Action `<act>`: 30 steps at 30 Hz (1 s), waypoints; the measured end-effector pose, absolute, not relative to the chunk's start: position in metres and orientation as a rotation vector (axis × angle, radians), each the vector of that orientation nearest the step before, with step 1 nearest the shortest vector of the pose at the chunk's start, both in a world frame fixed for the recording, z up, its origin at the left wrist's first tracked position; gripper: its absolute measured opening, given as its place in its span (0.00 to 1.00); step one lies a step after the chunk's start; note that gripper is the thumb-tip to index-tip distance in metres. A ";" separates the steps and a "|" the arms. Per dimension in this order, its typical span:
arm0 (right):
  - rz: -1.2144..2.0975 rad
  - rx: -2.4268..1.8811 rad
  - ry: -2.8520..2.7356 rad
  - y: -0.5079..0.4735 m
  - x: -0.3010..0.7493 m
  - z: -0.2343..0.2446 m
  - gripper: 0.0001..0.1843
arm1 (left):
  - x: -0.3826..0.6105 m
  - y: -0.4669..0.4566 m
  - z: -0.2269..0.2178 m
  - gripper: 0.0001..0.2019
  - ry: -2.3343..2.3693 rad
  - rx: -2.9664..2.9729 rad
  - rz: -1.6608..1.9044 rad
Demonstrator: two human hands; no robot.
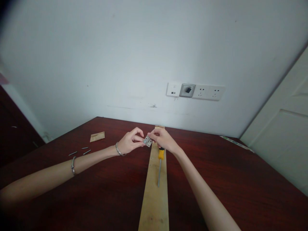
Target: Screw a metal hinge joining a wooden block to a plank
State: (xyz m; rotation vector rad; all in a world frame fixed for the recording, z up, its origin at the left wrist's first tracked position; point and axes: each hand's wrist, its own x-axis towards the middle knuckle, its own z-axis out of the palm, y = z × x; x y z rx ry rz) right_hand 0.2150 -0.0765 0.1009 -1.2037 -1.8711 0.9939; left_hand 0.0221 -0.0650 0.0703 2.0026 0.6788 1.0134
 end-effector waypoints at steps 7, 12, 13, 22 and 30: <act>0.913 -1.196 -1.914 -0.078 0.215 0.099 0.18 | 0.022 -0.066 0.066 0.09 0.690 1.977 0.980; 0.862 -1.155 -1.927 -0.081 0.213 0.100 0.19 | 0.021 -0.069 0.064 0.12 0.653 1.872 0.970; 0.847 -1.154 -1.928 -0.081 0.212 0.101 0.20 | 0.021 -0.070 0.065 0.12 0.637 1.856 0.961; 0.847 -1.139 -1.948 -0.084 0.204 0.099 0.20 | 0.013 -0.074 0.070 0.10 0.653 1.855 0.992; 0.823 -1.246 -2.095 -0.066 0.172 0.083 0.16 | -0.020 -0.074 0.087 0.11 0.721 1.879 1.123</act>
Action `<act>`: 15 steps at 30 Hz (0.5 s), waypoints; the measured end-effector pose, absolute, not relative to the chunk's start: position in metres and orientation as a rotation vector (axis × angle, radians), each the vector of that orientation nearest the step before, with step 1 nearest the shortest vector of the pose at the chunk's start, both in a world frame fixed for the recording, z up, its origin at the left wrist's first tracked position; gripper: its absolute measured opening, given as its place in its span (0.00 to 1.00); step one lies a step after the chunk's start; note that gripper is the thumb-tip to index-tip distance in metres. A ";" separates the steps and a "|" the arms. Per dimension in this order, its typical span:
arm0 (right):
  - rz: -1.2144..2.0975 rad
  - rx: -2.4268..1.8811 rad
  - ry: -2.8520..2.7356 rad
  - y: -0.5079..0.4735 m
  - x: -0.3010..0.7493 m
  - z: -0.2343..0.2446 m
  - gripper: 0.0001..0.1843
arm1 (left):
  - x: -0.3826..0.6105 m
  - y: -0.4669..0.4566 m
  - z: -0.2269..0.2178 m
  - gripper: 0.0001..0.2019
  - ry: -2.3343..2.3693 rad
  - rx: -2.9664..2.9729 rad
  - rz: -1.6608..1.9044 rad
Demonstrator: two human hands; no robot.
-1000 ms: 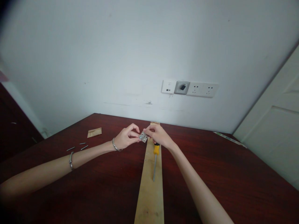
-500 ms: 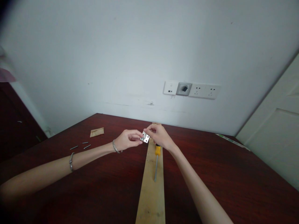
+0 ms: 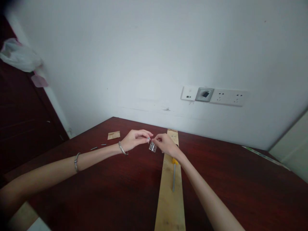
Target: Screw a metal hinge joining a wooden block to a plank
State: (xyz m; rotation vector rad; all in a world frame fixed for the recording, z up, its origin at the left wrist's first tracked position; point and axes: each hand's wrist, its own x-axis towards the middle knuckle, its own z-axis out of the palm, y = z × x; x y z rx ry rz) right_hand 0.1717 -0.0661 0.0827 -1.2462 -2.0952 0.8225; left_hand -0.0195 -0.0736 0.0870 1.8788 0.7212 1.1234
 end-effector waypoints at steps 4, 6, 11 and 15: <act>0.939 -1.265 -2.216 -0.053 0.129 0.067 0.12 | -0.064 -0.057 0.097 0.13 0.933 1.871 1.224; 1.006 -1.216 -2.275 -0.051 0.101 0.058 0.12 | -0.098 -0.044 0.097 0.13 1.093 1.876 1.250; 1.183 -1.186 -2.359 -0.053 0.032 0.038 0.15 | -0.207 -0.026 0.083 0.10 1.678 1.882 1.021; 1.267 -1.185 -2.390 -0.058 -0.008 0.029 0.16 | -0.281 -0.040 0.062 0.06 2.002 1.839 0.777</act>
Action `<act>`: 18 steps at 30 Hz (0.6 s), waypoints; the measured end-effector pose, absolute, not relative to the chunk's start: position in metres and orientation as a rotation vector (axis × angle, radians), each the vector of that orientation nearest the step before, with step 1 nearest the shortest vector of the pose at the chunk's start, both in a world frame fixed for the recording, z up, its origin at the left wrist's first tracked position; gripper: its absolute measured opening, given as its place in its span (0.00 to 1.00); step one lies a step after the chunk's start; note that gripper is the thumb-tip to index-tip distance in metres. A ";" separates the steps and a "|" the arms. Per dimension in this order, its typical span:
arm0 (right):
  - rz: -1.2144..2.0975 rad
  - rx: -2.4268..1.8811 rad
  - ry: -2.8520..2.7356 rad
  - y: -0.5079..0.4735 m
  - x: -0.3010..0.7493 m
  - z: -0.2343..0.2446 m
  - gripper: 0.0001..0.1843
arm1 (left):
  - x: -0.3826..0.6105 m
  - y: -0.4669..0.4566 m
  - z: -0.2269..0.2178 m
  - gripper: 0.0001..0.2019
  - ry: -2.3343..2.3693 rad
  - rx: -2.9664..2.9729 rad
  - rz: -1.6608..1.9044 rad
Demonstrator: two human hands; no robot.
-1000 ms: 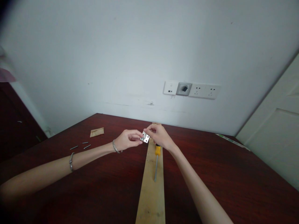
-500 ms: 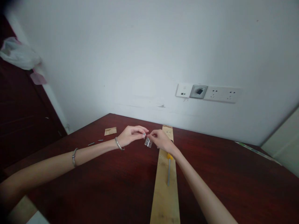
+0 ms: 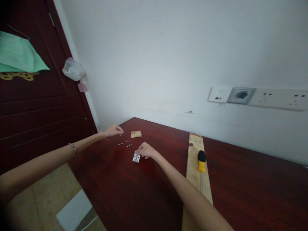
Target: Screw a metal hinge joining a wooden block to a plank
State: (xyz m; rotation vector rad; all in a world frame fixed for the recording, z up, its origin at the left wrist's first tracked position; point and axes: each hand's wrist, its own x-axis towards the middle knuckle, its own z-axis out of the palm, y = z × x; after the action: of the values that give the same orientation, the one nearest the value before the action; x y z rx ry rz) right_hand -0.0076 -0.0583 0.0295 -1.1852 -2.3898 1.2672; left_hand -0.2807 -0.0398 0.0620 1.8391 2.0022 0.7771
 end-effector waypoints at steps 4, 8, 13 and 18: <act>1.241 -1.161 -2.418 -0.062 -0.031 0.024 0.16 | -0.321 -0.065 0.042 0.06 2.155 1.774 0.679; 1.126 -1.115 -2.455 -0.058 -0.046 0.014 0.13 | -0.336 -0.084 0.029 0.07 2.203 1.751 0.621; 0.949 -1.048 -2.492 -0.049 -0.056 -0.002 0.08 | -0.339 -0.096 0.019 0.07 2.215 1.757 0.585; 0.856 -1.014 -2.533 -0.051 -0.054 -0.006 0.09 | -0.339 -0.106 0.010 0.08 2.227 1.768 0.562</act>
State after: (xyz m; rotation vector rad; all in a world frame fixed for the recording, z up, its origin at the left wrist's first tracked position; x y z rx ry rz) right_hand -0.0544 -0.0513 -0.0058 -1.0145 -2.5333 0.8556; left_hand -0.3386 -0.1056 0.0102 1.7682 2.2272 0.5622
